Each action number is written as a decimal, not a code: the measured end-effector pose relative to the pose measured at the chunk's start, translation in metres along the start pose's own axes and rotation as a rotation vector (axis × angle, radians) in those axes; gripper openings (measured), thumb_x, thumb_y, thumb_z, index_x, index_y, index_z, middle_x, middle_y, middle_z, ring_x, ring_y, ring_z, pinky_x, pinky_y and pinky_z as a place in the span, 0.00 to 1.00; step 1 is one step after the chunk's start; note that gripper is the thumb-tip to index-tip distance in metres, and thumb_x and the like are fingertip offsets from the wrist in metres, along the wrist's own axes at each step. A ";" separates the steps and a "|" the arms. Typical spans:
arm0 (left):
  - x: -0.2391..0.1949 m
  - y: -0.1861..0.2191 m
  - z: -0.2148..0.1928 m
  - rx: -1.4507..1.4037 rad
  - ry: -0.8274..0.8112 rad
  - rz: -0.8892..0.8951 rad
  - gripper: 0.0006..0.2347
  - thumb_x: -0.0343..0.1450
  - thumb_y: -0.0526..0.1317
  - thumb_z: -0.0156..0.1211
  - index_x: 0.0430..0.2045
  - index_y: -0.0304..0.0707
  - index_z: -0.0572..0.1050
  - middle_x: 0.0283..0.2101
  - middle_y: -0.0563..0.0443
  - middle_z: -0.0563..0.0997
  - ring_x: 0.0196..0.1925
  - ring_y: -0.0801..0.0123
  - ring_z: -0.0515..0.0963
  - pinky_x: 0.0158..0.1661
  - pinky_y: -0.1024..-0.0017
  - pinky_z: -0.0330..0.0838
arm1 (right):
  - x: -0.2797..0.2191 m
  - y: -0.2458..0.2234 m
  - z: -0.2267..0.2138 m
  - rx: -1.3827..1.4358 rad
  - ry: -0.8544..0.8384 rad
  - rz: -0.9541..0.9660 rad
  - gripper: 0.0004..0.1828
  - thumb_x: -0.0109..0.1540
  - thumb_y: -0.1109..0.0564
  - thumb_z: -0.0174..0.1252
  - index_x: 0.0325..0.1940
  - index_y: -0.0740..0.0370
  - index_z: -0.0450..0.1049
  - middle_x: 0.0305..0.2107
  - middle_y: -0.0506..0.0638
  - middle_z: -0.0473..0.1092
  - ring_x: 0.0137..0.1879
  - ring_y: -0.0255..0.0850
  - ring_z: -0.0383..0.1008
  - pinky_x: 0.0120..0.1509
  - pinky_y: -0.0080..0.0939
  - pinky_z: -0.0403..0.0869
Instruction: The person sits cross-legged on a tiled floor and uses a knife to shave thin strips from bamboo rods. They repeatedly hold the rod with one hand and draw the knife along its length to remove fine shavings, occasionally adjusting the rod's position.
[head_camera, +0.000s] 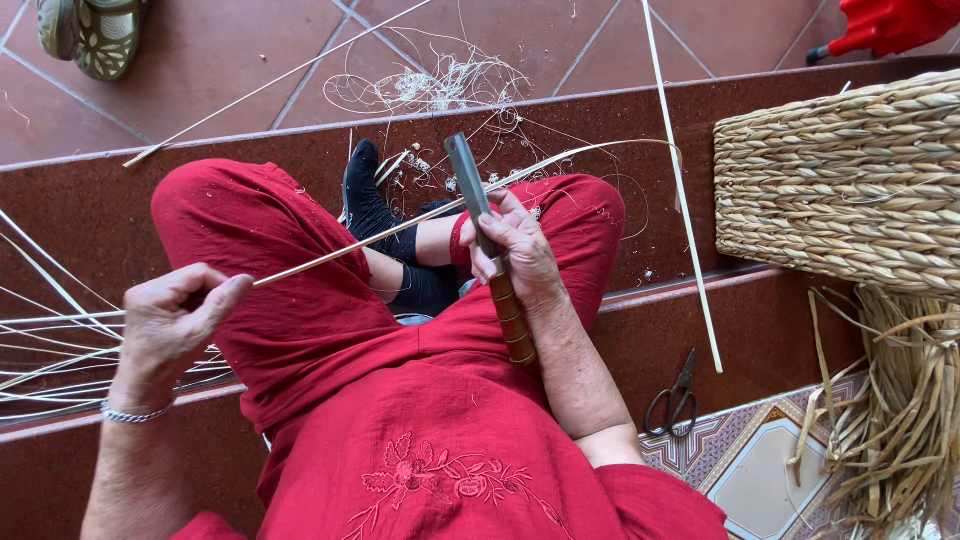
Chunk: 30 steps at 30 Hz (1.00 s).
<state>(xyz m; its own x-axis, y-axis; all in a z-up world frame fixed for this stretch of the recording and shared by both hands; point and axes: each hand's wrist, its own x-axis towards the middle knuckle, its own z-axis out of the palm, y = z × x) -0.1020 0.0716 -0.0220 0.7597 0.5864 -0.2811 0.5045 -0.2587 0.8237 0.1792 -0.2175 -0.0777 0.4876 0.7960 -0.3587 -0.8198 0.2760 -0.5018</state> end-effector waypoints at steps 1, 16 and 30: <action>-0.002 -0.004 -0.005 0.017 0.001 -0.005 0.06 0.74 0.35 0.68 0.29 0.31 0.80 0.21 0.60 0.72 0.25 0.85 0.65 0.25 0.80 0.57 | -0.001 0.000 0.000 -0.010 -0.010 0.003 0.19 0.71 0.65 0.48 0.66 0.67 0.57 0.35 0.60 0.74 0.21 0.36 0.70 0.23 0.34 0.71; -0.008 -0.025 -0.023 0.092 -0.066 -0.062 0.06 0.70 0.37 0.70 0.28 0.32 0.82 0.19 0.58 0.73 0.22 0.84 0.65 0.21 0.79 0.57 | -0.003 0.016 -0.010 -0.206 0.013 -0.034 0.16 0.72 0.63 0.49 0.63 0.71 0.59 0.36 0.62 0.75 0.23 0.35 0.72 0.26 0.30 0.72; -0.010 -0.076 -0.058 0.274 0.004 -0.172 0.08 0.73 0.38 0.71 0.32 0.30 0.83 0.18 0.53 0.74 0.22 0.82 0.65 0.24 0.77 0.58 | 0.002 0.019 -0.030 -0.247 0.105 -0.119 0.16 0.70 0.63 0.50 0.62 0.69 0.61 0.35 0.61 0.76 0.22 0.35 0.71 0.25 0.30 0.71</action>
<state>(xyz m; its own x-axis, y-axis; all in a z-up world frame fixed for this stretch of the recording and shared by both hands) -0.1716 0.1295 -0.0534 0.6522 0.6424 -0.4023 0.7175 -0.3519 0.6012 0.1740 -0.2269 -0.1117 0.6151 0.7020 -0.3590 -0.6633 0.2146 -0.7169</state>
